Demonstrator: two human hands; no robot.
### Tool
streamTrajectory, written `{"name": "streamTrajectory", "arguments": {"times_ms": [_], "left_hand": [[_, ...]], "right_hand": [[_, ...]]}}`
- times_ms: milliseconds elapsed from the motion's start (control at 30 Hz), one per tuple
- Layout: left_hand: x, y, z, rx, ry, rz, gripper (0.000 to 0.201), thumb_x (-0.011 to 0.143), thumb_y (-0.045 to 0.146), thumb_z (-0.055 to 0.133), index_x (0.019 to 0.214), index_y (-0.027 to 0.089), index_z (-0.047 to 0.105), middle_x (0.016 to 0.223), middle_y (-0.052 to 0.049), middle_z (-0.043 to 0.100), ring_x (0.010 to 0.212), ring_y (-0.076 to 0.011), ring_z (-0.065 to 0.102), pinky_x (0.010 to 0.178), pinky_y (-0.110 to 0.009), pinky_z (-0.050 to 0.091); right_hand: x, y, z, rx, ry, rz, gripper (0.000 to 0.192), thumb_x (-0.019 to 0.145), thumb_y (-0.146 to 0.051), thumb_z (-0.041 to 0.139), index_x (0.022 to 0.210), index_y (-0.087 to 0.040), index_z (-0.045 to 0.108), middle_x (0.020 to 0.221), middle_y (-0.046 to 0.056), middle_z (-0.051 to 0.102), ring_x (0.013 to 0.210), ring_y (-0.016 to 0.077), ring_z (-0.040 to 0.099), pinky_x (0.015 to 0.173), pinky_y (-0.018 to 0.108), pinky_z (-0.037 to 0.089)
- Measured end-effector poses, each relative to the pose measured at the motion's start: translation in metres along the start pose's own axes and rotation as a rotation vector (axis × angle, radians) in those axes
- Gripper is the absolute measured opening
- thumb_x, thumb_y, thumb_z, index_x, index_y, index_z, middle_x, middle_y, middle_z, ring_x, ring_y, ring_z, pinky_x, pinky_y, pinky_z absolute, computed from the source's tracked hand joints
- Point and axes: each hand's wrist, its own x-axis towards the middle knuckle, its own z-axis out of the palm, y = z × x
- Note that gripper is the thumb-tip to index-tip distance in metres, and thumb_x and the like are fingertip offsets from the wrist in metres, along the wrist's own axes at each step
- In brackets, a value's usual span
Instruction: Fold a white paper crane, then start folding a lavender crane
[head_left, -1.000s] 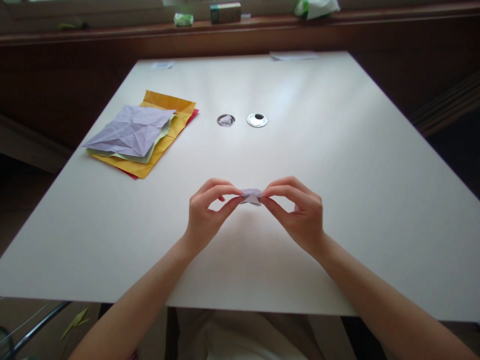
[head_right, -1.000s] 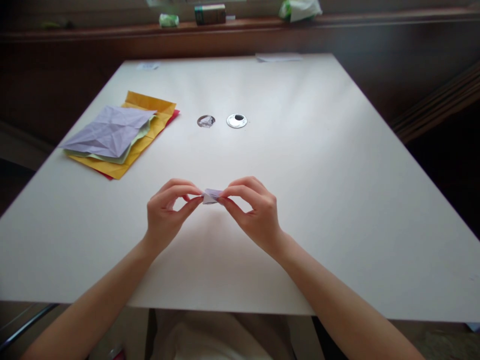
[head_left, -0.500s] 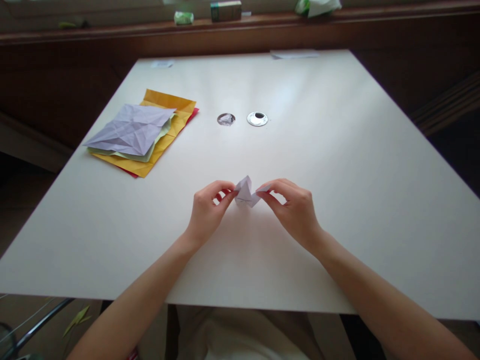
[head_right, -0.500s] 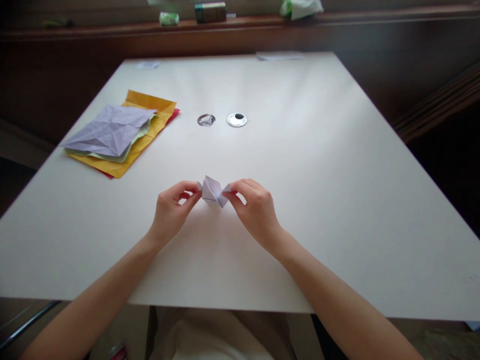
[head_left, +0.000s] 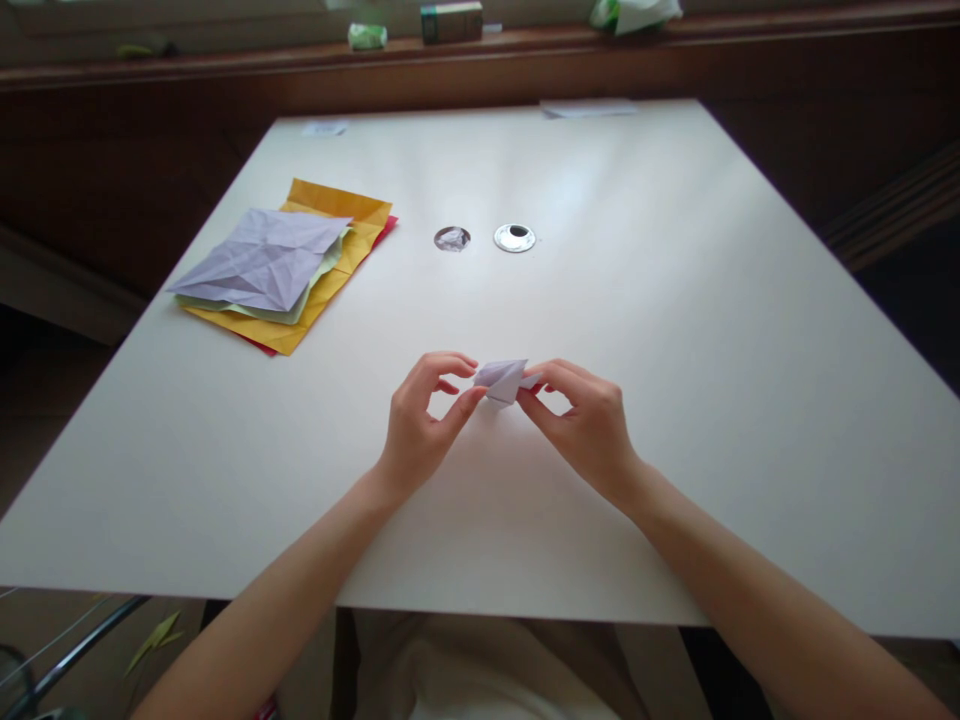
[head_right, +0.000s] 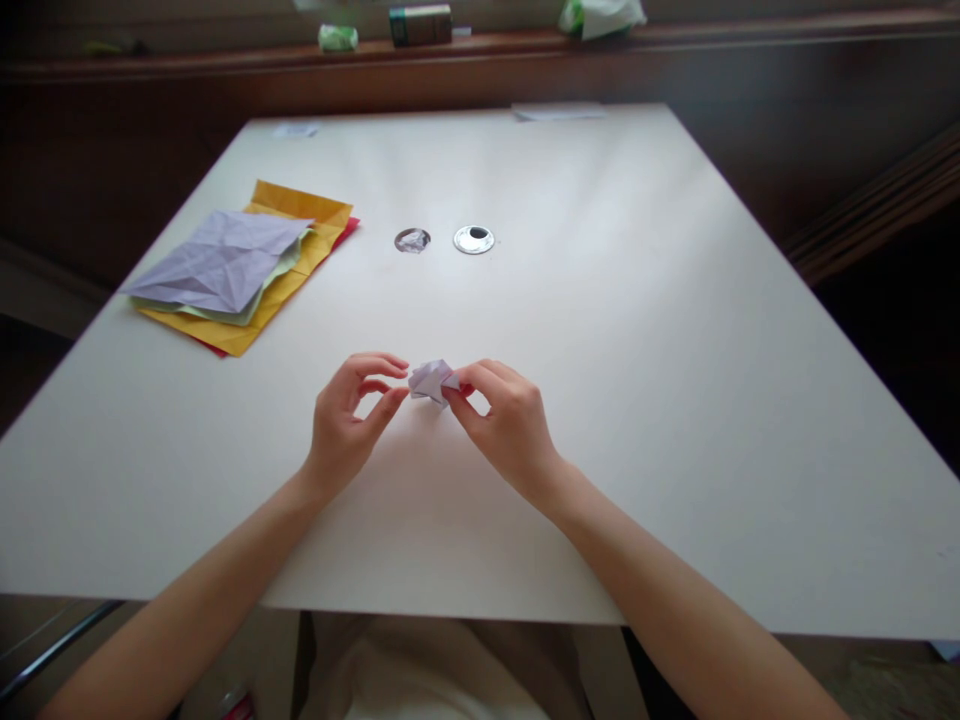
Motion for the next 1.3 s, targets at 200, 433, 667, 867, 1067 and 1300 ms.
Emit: {"name": "streamTrajectory", "arguments": {"times_ms": [200,433,667,867,1067,1300], "left_hand": [[-0.001,-0.002,0.002,0.182,-0.022,0.182,0.023,0.074,0.026,0.069,0.092,0.018,0.058,0.093,-0.006,0.059,0.088,-0.0163,0.057,0.067,-0.026,0.049],[-0.001,-0.005,0.005,0.242,-0.016,0.112,0.012,0.079,0.015,0.058,0.091,0.017,0.058,0.102,-0.008,0.058,0.099,-0.0187,0.055,0.083,-0.035,0.048],[0.001,0.000,0.001,0.234,-0.054,0.126,0.010,0.078,0.010,0.055,0.083,0.018,0.059,0.103,-0.007,0.056,0.100,-0.0186,0.054,0.087,-0.035,0.046],[0.002,-0.001,-0.001,0.201,-0.111,0.126,0.009,0.077,0.011,0.056,0.083,0.018,0.061,0.107,-0.007,0.055,0.101,-0.0185,0.053,0.087,-0.034,0.045],[0.005,-0.007,-0.004,0.216,-0.135,0.083,0.005,0.077,0.018,0.062,0.082,0.018,0.065,0.083,-0.003,0.054,0.079,-0.0134,0.053,0.066,-0.025,0.046],[0.006,-0.012,-0.005,0.143,-0.165,0.027,0.006,0.076,0.014,0.065,0.079,0.019,0.066,0.074,0.001,0.056,0.065,-0.0077,0.051,0.053,-0.019,0.040]], "right_hand": [[0.000,0.001,0.002,0.006,-0.009,-0.032,0.007,0.077,-0.014,0.058,0.073,-0.019,0.060,0.070,0.002,0.064,0.063,0.0124,0.056,0.057,0.025,0.046],[-0.001,-0.005,-0.002,0.147,-0.102,-0.121,0.008,0.078,-0.013,0.057,0.082,-0.020,0.061,0.074,0.002,0.065,0.067,0.0131,0.059,0.063,0.028,0.049],[0.003,-0.004,-0.004,0.173,-0.014,-0.032,0.031,0.074,-0.018,0.065,0.103,-0.019,0.056,0.094,0.006,0.060,0.085,0.0170,0.059,0.069,0.031,0.050],[0.005,-0.002,-0.002,0.164,-0.072,-0.048,0.006,0.076,-0.015,0.061,0.076,-0.019,0.057,0.078,0.003,0.060,0.074,0.0149,0.058,0.068,0.031,0.049],[0.003,0.006,0.001,0.062,-0.108,-0.122,0.007,0.078,-0.014,0.060,0.075,-0.021,0.060,0.077,0.003,0.062,0.075,0.0159,0.057,0.067,0.031,0.048],[0.002,0.012,0.002,0.002,-0.112,-0.109,0.007,0.079,-0.014,0.060,0.077,-0.021,0.061,0.076,0.003,0.064,0.074,0.0158,0.057,0.067,0.030,0.048]]}}
